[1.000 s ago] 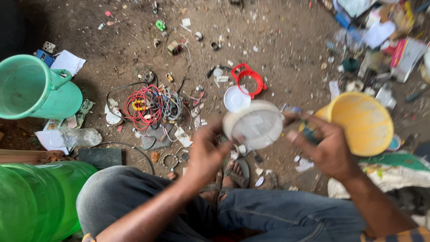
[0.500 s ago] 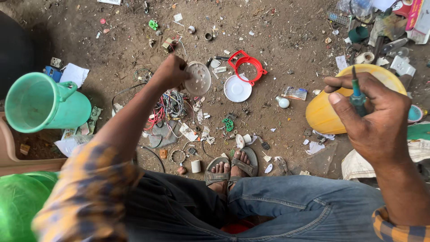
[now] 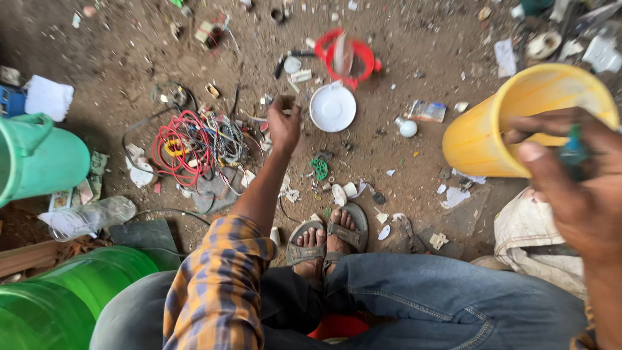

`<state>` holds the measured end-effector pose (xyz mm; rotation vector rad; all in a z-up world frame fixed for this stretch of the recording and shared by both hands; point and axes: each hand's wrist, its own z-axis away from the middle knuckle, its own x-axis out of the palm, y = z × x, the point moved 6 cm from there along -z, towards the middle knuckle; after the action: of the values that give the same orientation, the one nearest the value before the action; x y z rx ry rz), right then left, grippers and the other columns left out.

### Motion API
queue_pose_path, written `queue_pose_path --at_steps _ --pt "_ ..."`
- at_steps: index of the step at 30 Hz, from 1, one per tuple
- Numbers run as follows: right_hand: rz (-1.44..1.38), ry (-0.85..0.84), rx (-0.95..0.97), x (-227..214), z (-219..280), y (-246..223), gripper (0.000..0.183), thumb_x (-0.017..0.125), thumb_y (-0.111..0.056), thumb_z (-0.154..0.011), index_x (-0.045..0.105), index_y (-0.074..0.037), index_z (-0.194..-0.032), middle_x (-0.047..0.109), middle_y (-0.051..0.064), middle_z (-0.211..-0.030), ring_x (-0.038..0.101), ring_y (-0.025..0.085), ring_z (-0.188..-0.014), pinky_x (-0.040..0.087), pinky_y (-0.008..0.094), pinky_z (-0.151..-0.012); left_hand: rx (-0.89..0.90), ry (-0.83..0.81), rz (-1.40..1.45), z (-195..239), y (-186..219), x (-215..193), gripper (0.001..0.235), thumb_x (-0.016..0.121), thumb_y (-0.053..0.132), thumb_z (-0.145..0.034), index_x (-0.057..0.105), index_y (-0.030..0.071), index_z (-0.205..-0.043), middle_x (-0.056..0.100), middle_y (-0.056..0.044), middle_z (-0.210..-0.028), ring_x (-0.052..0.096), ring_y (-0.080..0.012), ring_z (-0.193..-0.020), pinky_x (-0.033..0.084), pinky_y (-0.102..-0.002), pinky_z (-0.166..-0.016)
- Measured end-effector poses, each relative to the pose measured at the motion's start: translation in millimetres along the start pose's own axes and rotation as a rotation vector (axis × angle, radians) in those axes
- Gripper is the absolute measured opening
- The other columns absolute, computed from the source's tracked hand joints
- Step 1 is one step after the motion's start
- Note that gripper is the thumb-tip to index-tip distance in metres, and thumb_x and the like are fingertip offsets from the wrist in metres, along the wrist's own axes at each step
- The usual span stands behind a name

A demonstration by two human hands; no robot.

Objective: The person sits on the ground and uses a screwdriver to remove a green circuit board from a white plastic housing. They then use pliers to strip wires from the circuit board and place the components into a yellow bucket.

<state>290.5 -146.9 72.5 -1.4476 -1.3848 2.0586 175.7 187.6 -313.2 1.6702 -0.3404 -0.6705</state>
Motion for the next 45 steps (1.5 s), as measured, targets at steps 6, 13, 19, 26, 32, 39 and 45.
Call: queue_pose_path --at_steps 6,13,19,26,32,39,45 --pt "-0.109 -0.115 0.015 -4 -7 27 0.034 0.059 -0.024 -0.104 0.058 -0.005 -0.133 0.064 0.004 -0.118 0.041 -0.002 -0.055 0.039 0.015 -0.051 -0.205 -0.327 -0.367 52 -20 17 0.02 0.062 0.002 -0.092 0.069 0.005 -0.111 0.074 -0.015 -0.106 0.072 -0.0236 -0.083 0.06 -0.039 -0.078" --pt "-0.1 -0.134 0.049 -4 -2 30 0.036 0.057 -0.026 -0.104 0.056 -0.005 -0.135 0.063 0.004 -0.119 0.038 -0.001 -0.051 0.035 0.016 -0.049 -0.159 -0.696 -0.635 95 -11 34 0.017 0.057 0.017 -0.104 0.06 0.007 -0.118 0.063 -0.017 -0.125 0.072 -0.0293 -0.086 0.062 -0.04 -0.073" --pt "-0.057 -0.109 -0.039 0 2 13 0.029 0.06 -0.021 -0.108 0.06 -0.004 -0.132 0.066 0.005 -0.111 0.059 0.001 -0.079 0.047 0.017 -0.065 -0.035 -0.694 -0.813 113 -25 28 0.039 0.074 0.026 -0.089 0.056 0.009 -0.119 0.061 -0.013 -0.12 0.065 -0.0349 -0.109 0.059 -0.044 -0.079" --pt "-0.121 -0.061 -0.009 10 -3 -6 0.027 0.064 -0.015 -0.103 0.064 -0.003 -0.127 0.069 0.002 -0.109 0.052 0.001 -0.065 0.041 0.016 -0.057 -0.24 -0.5 -0.762 134 -46 24 0.038 0.075 0.022 -0.088 0.06 0.009 -0.119 0.062 -0.011 -0.121 0.064 -0.0331 -0.11 0.056 -0.046 -0.088" --pt "-0.01 -0.067 0.004 15 -8 -16 0.026 0.064 -0.014 -0.1 0.067 0.0 -0.122 0.071 0.003 -0.098 0.051 0.002 -0.06 0.041 0.018 -0.053 -0.418 -0.418 -0.626 141 -37 19 0.021 0.074 0.017 -0.092 0.065 0.006 -0.107 0.065 -0.015 -0.113 0.065 -0.0319 -0.102 0.055 -0.048 -0.086" --pt "0.097 -0.227 -0.181 27 -12 -15 0.027 0.067 -0.015 -0.103 0.072 -0.001 -0.126 0.075 0.006 -0.099 0.069 0.011 -0.092 0.054 0.027 -0.083 -0.413 -0.034 0.078 116 23 12 0.025 0.072 0.012 -0.09 0.071 0.004 -0.114 0.075 -0.016 -0.104 0.074 -0.0262 -0.094 0.062 -0.037 -0.086" --pt "0.245 -0.199 -0.494 51 -8 -26 0.038 0.078 -0.014 -0.093 0.069 0.0 -0.128 0.071 0.015 -0.112 0.067 0.018 -0.102 0.053 0.032 -0.09 -0.193 -0.357 0.495 71 166 64 0.039 0.085 0.022 -0.083 0.071 -0.002 -0.111 0.073 -0.011 -0.097 0.072 -0.0178 -0.087 0.063 -0.032 -0.073"
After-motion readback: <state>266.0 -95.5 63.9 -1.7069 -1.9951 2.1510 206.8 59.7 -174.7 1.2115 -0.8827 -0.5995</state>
